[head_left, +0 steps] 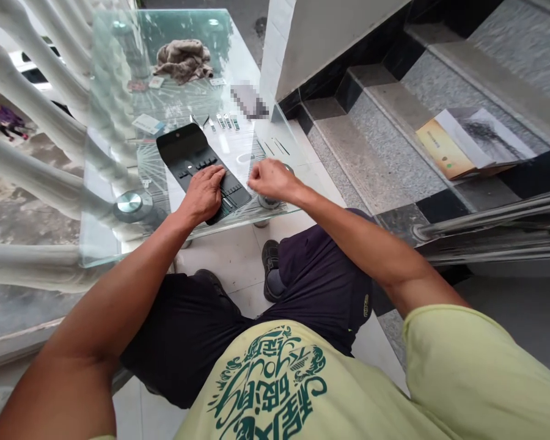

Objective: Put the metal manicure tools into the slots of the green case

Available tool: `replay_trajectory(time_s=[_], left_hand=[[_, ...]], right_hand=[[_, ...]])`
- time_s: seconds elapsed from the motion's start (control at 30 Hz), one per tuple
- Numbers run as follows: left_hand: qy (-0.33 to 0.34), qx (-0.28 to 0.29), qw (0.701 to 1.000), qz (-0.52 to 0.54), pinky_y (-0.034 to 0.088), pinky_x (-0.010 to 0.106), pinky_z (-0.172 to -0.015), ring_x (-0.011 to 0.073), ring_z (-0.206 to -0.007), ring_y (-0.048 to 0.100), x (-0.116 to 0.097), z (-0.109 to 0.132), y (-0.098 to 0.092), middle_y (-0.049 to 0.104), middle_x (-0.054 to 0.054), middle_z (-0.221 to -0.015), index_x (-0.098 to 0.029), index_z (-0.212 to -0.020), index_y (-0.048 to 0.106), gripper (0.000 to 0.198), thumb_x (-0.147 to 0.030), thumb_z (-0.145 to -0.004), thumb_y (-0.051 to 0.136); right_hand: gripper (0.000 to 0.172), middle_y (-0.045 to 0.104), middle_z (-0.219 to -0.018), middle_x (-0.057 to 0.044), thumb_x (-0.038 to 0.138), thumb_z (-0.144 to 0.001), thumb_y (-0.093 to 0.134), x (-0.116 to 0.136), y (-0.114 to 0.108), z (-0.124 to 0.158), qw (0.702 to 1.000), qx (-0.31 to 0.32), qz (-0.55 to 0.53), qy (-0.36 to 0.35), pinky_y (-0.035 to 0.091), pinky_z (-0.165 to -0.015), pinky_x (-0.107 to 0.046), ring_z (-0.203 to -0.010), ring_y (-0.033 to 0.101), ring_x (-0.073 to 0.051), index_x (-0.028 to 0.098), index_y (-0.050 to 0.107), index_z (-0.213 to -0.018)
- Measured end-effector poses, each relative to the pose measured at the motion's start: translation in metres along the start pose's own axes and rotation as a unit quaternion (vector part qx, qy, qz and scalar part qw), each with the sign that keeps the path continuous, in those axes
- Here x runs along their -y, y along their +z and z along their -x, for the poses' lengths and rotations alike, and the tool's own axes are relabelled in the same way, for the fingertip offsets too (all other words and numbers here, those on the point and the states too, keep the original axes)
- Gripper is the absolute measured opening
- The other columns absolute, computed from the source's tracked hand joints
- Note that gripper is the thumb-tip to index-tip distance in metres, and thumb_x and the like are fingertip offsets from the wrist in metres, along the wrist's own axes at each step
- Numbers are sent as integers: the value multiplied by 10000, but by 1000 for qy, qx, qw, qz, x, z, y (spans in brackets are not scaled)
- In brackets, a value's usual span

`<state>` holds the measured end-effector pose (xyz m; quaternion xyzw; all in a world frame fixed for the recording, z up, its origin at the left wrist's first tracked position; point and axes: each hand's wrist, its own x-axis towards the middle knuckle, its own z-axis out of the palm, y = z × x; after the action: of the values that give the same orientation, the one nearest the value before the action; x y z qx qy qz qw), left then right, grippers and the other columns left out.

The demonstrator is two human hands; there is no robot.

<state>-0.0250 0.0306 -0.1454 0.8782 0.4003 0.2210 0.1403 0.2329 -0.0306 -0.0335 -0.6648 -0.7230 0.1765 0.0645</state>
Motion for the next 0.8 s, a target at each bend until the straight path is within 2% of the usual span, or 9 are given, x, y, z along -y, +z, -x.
replay_trajectory(time_s=[0.1, 0.2, 0.3, 0.43, 0.57, 0.67, 0.8], left_hand=[[-7, 2, 1000, -8, 397, 654, -1556, 374, -1798, 599, -1, 0, 0, 700, 170, -1891, -198, -1788, 741, 679, -227, -1152, 503], [-14, 6, 1000, -17, 391, 637, -1561, 376, -1806, 589, -3, 0, -1, 683, 186, -1905, -168, -1780, 742, 671, -238, -1163, 490], [-18, 11, 1000, -18, 394, 621, -1559, 371, -1805, 589, -3, 0, 0, 680, 188, -1907, -165, -1785, 739, 680, -229, -1155, 492], [-17, 10, 1000, -11, 382, 625, -1563, 372, -1812, 582, -2, 0, 1, 678, 178, -1912, -167, -1793, 736, 692, -226, -1149, 490], [-19, 7, 1000, -2, 382, 645, -1563, 375, -1804, 586, -2, -1, 0, 700, 150, -1895, -205, -1790, 747, 680, -261, -1156, 508], [-20, 13, 1000, -5, 376, 634, -1568, 372, -1807, 578, -3, -1, 0, 695, 153, -1900, -188, -1783, 751, 683, -260, -1151, 501], [-16, 13, 1000, -13, 387, 630, -1562, 370, -1807, 579, -4, -2, -1, 685, 163, -1908, -165, -1793, 739, 688, -258, -1171, 460]], right_hand=[[200, 960, -1203, -157, 206, -1150, 750, 22, 20, 24, 998, 47, -11, -36, 619, -984, -324, -1216, 896, -326, 189, 947, -1122], [216, 957, -1321, -177, 234, -1170, 745, 35, 30, 26, 999, 45, 12, -23, 619, -1020, -344, -1324, 887, -355, 203, 953, -1219], [276, 944, -1403, -201, 238, -1197, 706, 45, 30, 21, 998, 50, 29, -9, 624, -1077, -370, -1409, 874, -385, 186, 943, -1330], [362, 905, -1494, -282, 234, -1187, 725, 59, 26, 20, 997, 52, 64, 7, 641, -1142, -418, -1478, 847, -439, 134, 906, -1484], [456, 900, -1488, -296, 190, -1125, 787, 72, 28, 17, 996, 40, 80, 5, 644, -1189, -442, -1434, 861, -440, 133, 874, -1568], [483, 902, -1480, -298, 189, -1113, 812, 74, 28, 16, 996, 46, 78, 7, 650, -1178, -433, -1420, 869, -436, 128, 862, -1589], [461, 887, -1518, -315, 170, -1113, 786, 67, 18, 25, 993, 84, 86, 20, 661, -1102, -401, -1471, 855, -441, 107, 879, -1560]])
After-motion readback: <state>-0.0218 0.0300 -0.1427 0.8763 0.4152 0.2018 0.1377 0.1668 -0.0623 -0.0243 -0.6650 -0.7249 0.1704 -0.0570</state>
